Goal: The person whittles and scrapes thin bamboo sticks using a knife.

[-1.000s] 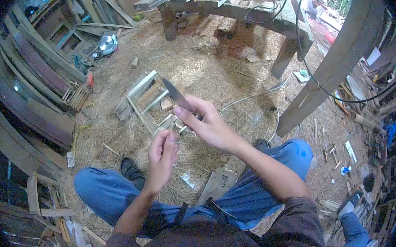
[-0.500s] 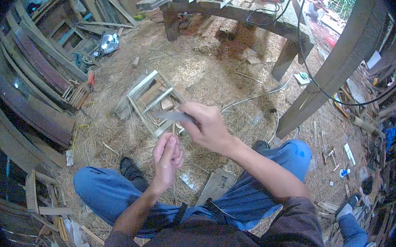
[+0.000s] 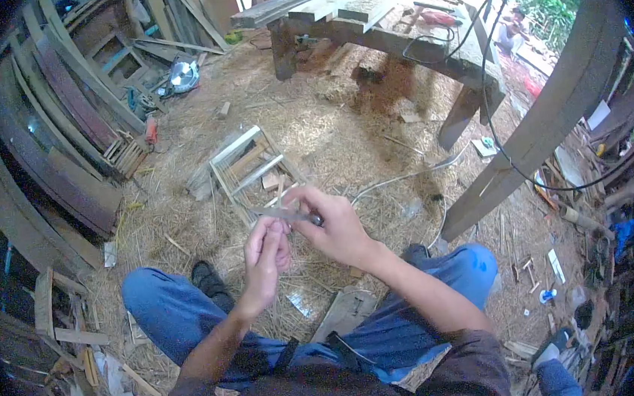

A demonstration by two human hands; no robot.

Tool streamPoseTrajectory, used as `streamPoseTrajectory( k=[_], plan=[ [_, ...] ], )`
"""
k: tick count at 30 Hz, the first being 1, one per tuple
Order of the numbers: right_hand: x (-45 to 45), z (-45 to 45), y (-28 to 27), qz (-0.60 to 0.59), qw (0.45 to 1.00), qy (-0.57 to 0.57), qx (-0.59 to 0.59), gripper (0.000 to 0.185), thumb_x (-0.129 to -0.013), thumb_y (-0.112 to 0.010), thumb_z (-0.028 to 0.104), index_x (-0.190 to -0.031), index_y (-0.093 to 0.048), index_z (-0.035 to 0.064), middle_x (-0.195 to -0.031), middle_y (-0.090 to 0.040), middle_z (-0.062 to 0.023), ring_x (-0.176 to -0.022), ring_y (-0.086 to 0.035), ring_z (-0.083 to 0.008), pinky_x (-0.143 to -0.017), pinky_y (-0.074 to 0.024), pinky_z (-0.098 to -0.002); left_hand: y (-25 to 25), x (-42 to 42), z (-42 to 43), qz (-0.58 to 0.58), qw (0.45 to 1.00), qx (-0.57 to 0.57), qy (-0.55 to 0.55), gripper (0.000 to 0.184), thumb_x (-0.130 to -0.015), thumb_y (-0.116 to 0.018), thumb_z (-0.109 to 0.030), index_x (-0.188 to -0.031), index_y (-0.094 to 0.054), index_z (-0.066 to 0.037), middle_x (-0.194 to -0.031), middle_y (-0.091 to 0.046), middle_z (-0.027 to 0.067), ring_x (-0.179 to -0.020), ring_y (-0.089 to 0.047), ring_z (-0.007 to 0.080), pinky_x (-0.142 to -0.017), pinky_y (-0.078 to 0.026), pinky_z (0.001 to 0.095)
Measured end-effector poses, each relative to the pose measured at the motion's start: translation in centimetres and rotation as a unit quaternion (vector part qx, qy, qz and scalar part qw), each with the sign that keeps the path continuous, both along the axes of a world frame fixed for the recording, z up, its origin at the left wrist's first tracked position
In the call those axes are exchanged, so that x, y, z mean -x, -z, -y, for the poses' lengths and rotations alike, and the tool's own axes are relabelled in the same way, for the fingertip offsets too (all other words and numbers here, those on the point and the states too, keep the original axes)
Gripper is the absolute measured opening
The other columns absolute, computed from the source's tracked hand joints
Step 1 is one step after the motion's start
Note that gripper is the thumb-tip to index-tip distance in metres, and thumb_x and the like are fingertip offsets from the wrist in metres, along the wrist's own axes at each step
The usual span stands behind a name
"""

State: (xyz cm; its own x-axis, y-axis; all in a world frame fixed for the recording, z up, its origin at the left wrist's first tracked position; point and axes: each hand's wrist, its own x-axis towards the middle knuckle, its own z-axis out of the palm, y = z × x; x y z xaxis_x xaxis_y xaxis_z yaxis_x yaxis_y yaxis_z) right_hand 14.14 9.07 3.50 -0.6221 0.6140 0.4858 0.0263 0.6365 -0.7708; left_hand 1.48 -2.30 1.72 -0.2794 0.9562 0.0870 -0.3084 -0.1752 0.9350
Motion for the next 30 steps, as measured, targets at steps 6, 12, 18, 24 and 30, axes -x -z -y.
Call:
streamPoseTrajectory(
  k=[6,12,18,24,30],
  plan=[
    [0.2,1.1,-1.2,-0.096,0.987,0.068,0.112,0.039,-0.083,-0.069,-0.005,-0.120,-0.059,0.0035,-0.076,-0.058,-0.0076,-0.066,-0.058,-0.0169,-0.062,-0.0475,-0.0306,0.7,-0.1,-0.1,-0.010,1.000,-0.004,0.010,0.022,-0.110,-0.046,-0.028,-0.103,-0.052,-0.008,-0.064,-0.034,-0.0069,-0.050,-0.027,0.0023,-0.045,-0.021,0.0208],
    [-0.4,-0.2,-0.2,-0.039,0.996,0.056,-0.055,0.034,-0.083,-0.068,-0.002,-0.115,-0.061,0.0034,-0.084,-0.067,-0.0127,-0.079,-0.070,-0.0259,-0.069,-0.0539,-0.0353,0.5,-0.1,-0.1,0.000,0.999,0.028,0.025,0.024,-0.110,-0.044,-0.029,-0.103,-0.052,-0.008,-0.063,-0.035,-0.0065,-0.050,-0.028,0.0025,-0.044,-0.022,0.0214],
    [-0.5,0.7,-1.3,0.048,0.998,0.011,-0.033,0.028,-0.080,-0.069,0.000,-0.107,-0.060,0.0029,-0.089,-0.067,-0.0147,-0.083,-0.070,-0.0286,-0.072,-0.0540,-0.0352,0.4,-0.1,-0.1,0.012,0.999,0.032,0.013,0.025,-0.110,-0.044,-0.031,-0.102,-0.051,-0.008,-0.063,-0.035,-0.0069,-0.048,-0.027,0.0026,-0.044,-0.020,0.0214],
    [-0.3,0.7,-0.2,0.064,0.996,-0.012,-0.055,0.037,-0.079,-0.073,0.004,-0.113,-0.058,0.0057,-0.083,-0.064,-0.0117,-0.074,-0.066,-0.0227,-0.066,-0.0503,-0.0340,-0.5,1.6,-0.8,0.091,0.991,0.025,-0.097,0.025,-0.110,-0.042,-0.032,-0.115,-0.052,-0.010,-0.061,-0.036,-0.0066,-0.046,-0.029,0.0029,-0.041,-0.021,0.0215],
    [-0.3,0.2,-1.9,0.098,0.992,0.075,0.022,0.046,-0.083,-0.076,0.019,-0.122,-0.054,0.0085,-0.081,-0.066,-0.0143,-0.075,-0.069,-0.0304,-0.065,-0.0527,-0.0396,-0.8,1.0,-0.2,0.012,0.998,0.054,-0.010,0.026,-0.111,-0.040,-0.030,-0.123,-0.054,-0.011,-0.063,-0.037,-0.0053,-0.048,-0.029,0.0028,-0.042,-0.021,0.0216]
  ],
)
